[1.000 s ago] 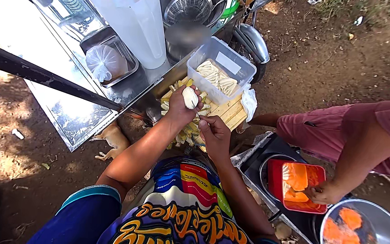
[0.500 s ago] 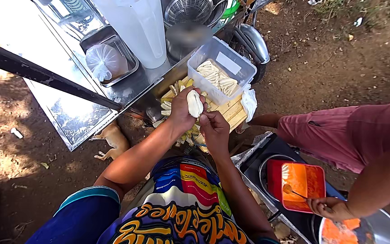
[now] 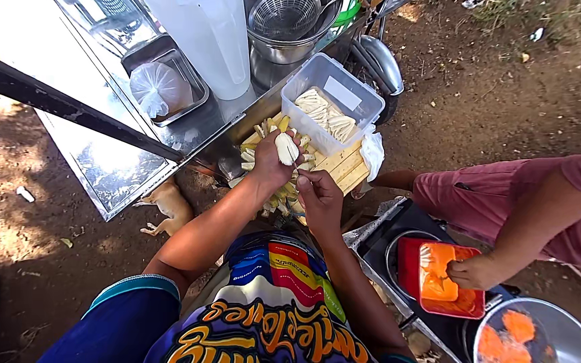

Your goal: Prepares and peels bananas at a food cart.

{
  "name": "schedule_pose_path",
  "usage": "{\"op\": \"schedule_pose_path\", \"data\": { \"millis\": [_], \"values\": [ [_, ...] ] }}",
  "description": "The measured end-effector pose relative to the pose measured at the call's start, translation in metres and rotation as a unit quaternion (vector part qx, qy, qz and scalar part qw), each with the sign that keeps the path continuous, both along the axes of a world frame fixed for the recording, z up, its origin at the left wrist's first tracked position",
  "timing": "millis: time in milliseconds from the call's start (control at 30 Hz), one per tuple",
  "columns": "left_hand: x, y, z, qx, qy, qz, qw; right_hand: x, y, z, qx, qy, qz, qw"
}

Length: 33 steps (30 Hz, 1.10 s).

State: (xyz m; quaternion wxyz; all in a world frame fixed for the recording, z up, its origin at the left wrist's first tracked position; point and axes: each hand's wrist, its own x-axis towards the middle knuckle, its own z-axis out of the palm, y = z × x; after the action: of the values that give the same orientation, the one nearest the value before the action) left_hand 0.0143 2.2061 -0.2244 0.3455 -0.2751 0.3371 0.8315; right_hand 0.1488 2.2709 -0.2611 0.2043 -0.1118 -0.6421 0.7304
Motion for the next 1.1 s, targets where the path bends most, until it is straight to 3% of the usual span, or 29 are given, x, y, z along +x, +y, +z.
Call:
{"op": "schedule_pose_path", "data": {
  "millis": [167, 633, 1100],
  "values": [
    [-0.006, -0.003, 0.005, 0.004, -0.013, 0.007, 1.0, 0.005, -0.002, -0.003, 0.006, 0.0, 0.009, 1.0],
    [0.018, -0.003, 0.013, 0.018, 0.08, -0.012, 0.997, -0.009, 0.002, -0.005, -0.002, -0.006, -0.008, 1.0],
    [0.023, -0.005, -0.008, -0.008, 0.145, -0.035, 0.989, -0.016, -0.002, -0.014, -0.029, -0.078, -0.024, 0.996]
  ]
}}
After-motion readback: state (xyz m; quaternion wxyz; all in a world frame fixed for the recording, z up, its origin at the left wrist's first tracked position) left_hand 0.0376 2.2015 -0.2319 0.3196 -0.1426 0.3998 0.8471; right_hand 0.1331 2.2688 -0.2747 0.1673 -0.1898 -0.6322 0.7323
